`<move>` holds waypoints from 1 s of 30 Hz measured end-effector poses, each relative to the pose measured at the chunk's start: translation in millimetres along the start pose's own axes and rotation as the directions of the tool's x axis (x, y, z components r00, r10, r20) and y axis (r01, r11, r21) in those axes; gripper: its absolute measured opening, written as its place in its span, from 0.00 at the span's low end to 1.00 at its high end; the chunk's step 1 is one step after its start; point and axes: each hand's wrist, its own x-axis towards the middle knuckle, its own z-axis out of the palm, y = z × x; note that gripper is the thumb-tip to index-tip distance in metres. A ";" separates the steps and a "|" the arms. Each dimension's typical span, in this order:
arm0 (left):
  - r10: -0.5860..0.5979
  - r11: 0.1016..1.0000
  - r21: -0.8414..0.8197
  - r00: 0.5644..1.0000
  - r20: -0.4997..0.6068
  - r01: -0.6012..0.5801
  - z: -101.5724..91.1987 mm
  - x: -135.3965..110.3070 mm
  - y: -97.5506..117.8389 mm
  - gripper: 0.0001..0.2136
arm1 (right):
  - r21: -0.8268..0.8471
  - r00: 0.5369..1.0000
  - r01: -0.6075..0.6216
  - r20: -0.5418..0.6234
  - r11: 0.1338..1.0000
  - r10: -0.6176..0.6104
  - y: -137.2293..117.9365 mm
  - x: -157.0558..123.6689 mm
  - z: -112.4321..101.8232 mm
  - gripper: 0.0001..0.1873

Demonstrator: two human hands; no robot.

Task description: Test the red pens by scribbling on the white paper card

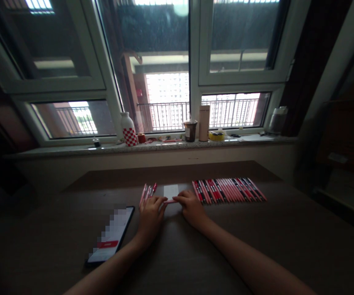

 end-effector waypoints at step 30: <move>-0.037 0.999 -0.002 0.999 -0.029 0.037 1.4 1.8 -3.0 0.14 | -0.293 0.999 -0.045 0.001 0.955 0.048 3.8 -2.7 -8.2 0.07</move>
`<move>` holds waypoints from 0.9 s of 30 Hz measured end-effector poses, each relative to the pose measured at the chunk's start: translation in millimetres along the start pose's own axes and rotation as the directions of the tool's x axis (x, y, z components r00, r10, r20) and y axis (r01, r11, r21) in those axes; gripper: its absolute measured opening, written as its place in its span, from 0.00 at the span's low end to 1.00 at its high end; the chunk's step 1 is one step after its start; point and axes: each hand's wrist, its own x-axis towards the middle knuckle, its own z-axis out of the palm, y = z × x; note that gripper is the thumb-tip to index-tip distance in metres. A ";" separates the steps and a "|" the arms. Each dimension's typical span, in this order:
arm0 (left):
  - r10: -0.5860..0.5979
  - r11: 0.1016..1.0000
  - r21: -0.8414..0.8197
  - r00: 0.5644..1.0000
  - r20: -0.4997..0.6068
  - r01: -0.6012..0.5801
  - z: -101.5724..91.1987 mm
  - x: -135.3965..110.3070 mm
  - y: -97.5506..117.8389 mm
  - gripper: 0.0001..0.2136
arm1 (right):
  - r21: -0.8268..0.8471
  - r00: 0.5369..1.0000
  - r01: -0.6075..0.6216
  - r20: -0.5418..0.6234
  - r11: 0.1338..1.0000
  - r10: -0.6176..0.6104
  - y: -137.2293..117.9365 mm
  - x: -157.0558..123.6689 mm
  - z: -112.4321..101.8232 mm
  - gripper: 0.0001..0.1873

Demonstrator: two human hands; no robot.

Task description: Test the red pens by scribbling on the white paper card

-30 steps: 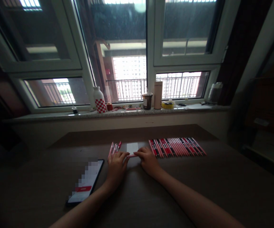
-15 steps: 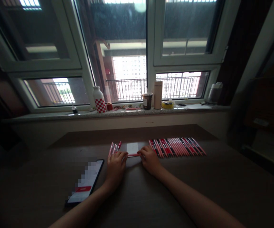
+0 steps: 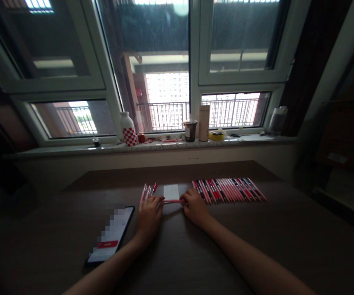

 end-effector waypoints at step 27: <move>-0.013 0.999 0.034 0.994 0.108 0.010 6.3 -1.9 -1.2 0.17 | -0.366 0.924 -0.377 -0.210 0.851 0.319 9.7 5.4 -9.5 0.10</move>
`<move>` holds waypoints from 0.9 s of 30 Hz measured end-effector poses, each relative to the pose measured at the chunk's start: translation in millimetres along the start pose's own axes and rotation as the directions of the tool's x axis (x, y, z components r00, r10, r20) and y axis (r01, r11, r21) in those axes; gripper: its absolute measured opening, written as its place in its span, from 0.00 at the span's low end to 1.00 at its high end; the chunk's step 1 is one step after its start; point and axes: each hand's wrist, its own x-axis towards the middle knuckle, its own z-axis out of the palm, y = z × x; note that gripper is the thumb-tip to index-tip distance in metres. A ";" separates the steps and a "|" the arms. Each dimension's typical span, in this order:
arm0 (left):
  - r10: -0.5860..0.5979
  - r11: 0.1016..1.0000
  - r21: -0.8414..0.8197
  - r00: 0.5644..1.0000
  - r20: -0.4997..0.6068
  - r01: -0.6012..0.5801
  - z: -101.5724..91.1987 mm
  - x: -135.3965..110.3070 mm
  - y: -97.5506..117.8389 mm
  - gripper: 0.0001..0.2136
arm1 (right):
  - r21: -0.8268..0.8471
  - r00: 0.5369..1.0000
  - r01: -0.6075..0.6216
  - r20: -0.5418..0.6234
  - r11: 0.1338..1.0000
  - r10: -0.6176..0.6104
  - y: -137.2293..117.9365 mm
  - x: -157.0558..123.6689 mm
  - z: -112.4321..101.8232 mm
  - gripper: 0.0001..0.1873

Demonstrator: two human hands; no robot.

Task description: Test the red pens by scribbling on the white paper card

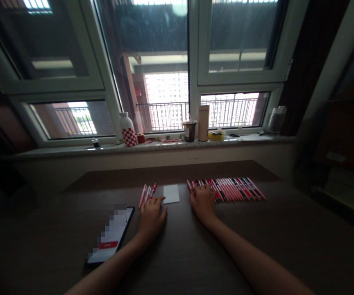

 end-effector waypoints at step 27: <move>0.010 1.000 0.002 1.000 0.000 -0.010 -1.0 -1.2 1.0 0.14 | -0.161 0.998 0.052 0.049 0.986 -0.044 -3.6 0.9 -2.2 0.12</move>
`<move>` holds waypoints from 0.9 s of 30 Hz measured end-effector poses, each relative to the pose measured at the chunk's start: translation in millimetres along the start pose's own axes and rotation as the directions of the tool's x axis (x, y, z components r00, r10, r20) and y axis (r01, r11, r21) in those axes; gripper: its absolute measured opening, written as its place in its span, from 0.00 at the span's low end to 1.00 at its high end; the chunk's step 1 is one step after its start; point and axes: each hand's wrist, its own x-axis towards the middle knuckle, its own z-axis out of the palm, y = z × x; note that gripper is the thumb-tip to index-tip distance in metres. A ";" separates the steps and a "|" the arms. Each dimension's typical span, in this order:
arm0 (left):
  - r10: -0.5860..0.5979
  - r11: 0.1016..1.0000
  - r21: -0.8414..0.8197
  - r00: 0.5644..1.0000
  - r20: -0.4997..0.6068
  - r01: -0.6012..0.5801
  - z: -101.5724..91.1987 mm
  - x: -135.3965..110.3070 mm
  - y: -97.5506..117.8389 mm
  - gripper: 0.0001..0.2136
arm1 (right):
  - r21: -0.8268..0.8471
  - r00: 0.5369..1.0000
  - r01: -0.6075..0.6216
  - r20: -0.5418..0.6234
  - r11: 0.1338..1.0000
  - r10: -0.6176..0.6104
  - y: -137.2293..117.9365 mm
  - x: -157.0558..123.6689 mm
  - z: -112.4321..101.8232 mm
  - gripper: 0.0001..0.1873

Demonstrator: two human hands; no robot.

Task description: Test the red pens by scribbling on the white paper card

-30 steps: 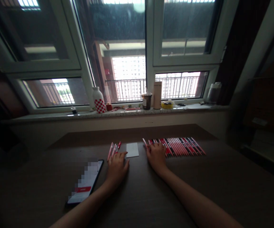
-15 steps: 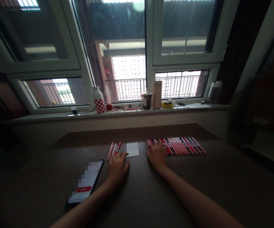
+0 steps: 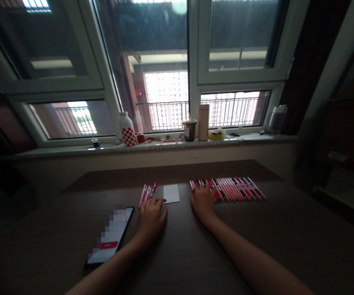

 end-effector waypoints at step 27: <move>-0.018 1.000 0.024 1.000 0.008 0.018 -0.7 -0.5 -0.7 0.12 | -0.075 0.998 -0.050 -0.040 0.996 0.047 2.8 4.0 1.7 0.10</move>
